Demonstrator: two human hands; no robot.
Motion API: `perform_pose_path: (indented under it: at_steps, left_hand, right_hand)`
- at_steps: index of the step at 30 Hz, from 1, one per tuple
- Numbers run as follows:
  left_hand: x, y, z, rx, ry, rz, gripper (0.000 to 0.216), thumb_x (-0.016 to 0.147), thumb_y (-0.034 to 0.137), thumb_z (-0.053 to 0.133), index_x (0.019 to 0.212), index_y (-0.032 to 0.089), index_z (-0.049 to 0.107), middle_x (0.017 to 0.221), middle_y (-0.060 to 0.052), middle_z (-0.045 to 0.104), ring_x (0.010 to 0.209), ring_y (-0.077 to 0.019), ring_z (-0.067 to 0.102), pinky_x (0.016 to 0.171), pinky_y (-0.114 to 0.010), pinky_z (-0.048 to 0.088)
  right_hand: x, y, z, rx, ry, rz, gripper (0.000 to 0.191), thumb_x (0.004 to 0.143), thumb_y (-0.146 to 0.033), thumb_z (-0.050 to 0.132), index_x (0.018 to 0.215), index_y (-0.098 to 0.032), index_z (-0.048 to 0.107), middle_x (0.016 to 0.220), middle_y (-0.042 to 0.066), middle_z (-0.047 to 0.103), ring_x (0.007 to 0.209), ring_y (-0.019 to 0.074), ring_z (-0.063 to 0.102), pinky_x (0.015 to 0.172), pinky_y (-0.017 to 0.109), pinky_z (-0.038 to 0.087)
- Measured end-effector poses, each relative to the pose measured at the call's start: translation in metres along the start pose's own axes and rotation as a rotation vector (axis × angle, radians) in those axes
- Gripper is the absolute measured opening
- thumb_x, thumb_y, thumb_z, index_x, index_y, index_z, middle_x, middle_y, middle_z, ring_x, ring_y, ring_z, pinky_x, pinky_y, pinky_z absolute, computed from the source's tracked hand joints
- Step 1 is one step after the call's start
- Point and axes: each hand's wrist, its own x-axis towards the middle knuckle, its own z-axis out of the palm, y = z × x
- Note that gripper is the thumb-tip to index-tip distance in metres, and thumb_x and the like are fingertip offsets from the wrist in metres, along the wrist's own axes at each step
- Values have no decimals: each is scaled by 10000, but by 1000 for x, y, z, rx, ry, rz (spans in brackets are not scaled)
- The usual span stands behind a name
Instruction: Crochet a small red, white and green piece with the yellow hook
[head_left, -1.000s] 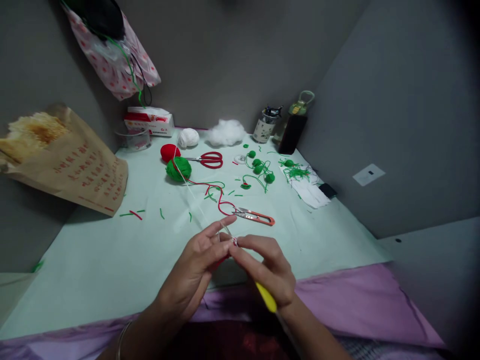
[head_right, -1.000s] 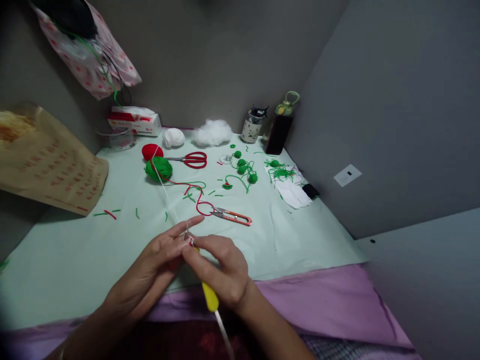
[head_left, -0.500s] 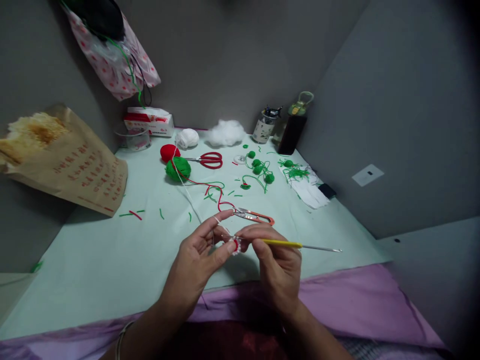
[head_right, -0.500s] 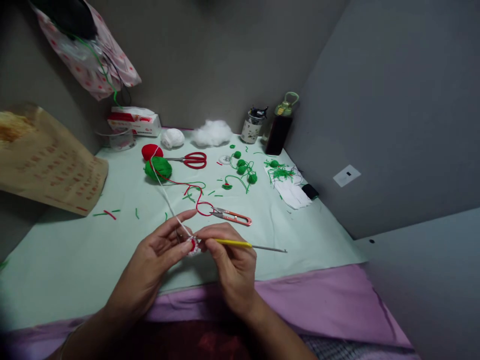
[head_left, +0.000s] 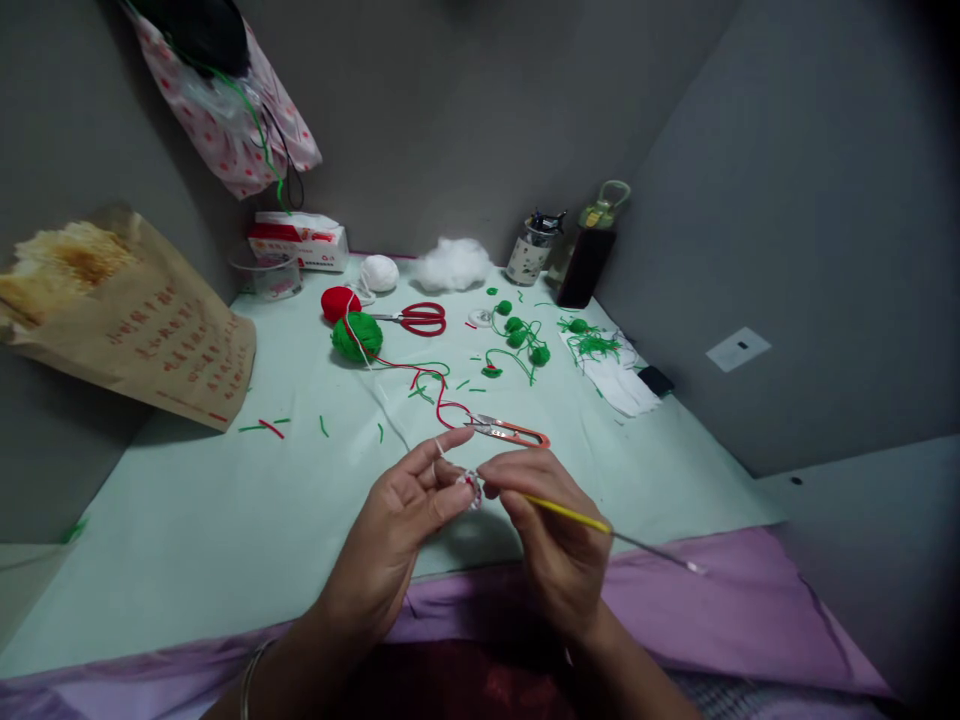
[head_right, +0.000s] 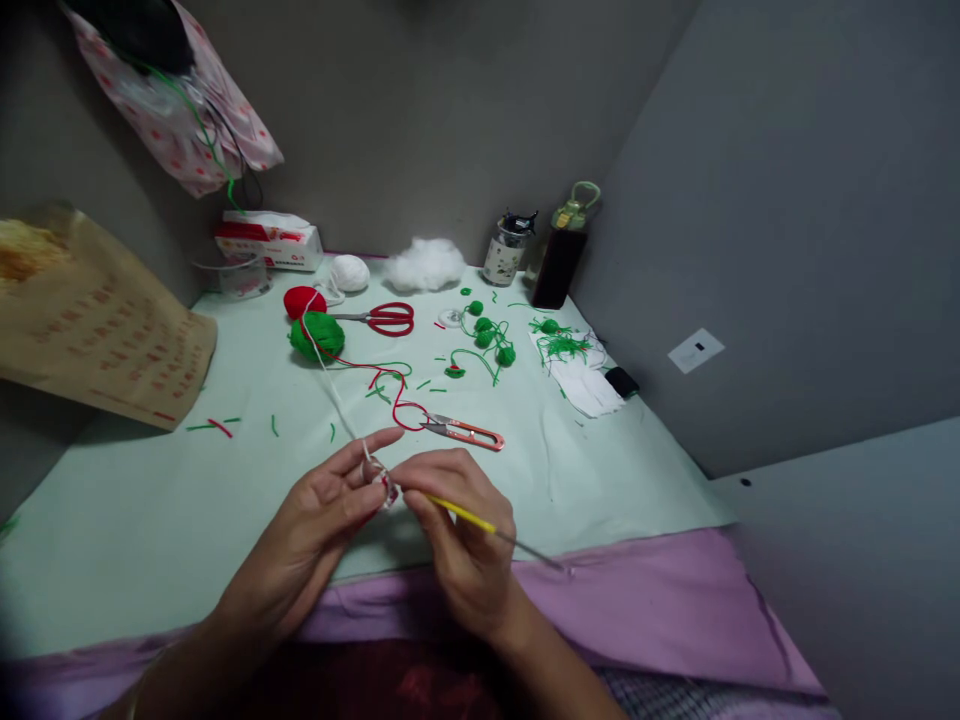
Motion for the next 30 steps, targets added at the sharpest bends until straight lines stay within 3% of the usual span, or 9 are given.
perform_pose_path:
  at_steps: [6, 11, 16, 19, 24, 30]
  left_hand:
    - [-3, -8, 0, 240, 146, 226, 250, 797, 258, 887, 1041, 268, 836, 835, 12, 717, 842, -140, 621, 842, -256, 492]
    - [-4, -2, 1, 95, 79, 103, 522, 839, 250, 857, 1340, 290, 717, 808, 37, 670, 801, -112, 592, 825, -246, 468]
    - [-2, 0, 3, 54, 115, 78, 498, 823, 243, 868, 1303, 237, 735, 815, 31, 626, 789, -108, 558, 753, -239, 438]
    - [-1, -2, 2, 66, 139, 104, 480, 817, 240, 870, 1280, 253, 743, 845, 28, 620, 796, -111, 549, 741, -240, 435]
    - [-3, -5, 2, 65, 107, 96, 559, 789, 249, 890, 1320, 248, 718, 815, 30, 629, 760, -117, 540, 722, -247, 431]
    - [-2, -1, 5, -28, 24, -29, 881, 765, 214, 901, 1550, 211, 502, 835, 10, 685, 837, -152, 614, 872, -293, 448]
  right_hand:
    - [-9, 0, 7, -146, 41, -102, 422, 949, 24, 598, 1254, -235, 733, 1045, 77, 720, 929, 182, 720, 765, 296, 603]
    - [-7, 1, 2, 29, 17, 20, 320, 997, -59, 586, 1187, -252, 755, 1025, 54, 742, 952, 180, 707, 819, 319, 597]
    - [-5, 3, 1, 167, 90, 114, 222, 1040, -186, 558, 1079, -247, 769, 915, 44, 739, 865, 203, 703, 789, 384, 594]
    - [-8, 3, 2, 113, 112, 96, 239, 1041, -176, 536, 1089, -248, 759, 927, 52, 743, 863, 211, 709, 775, 395, 601]
    - [-16, 4, 5, -107, 74, -75, 306, 1008, -118, 585, 1226, -258, 748, 1103, 95, 759, 976, 223, 736, 782, 364, 622]
    - [-12, 8, 9, 116, 92, 41, 250, 1044, -201, 571, 1167, -288, 770, 1075, 77, 793, 1019, 232, 737, 877, 410, 619]
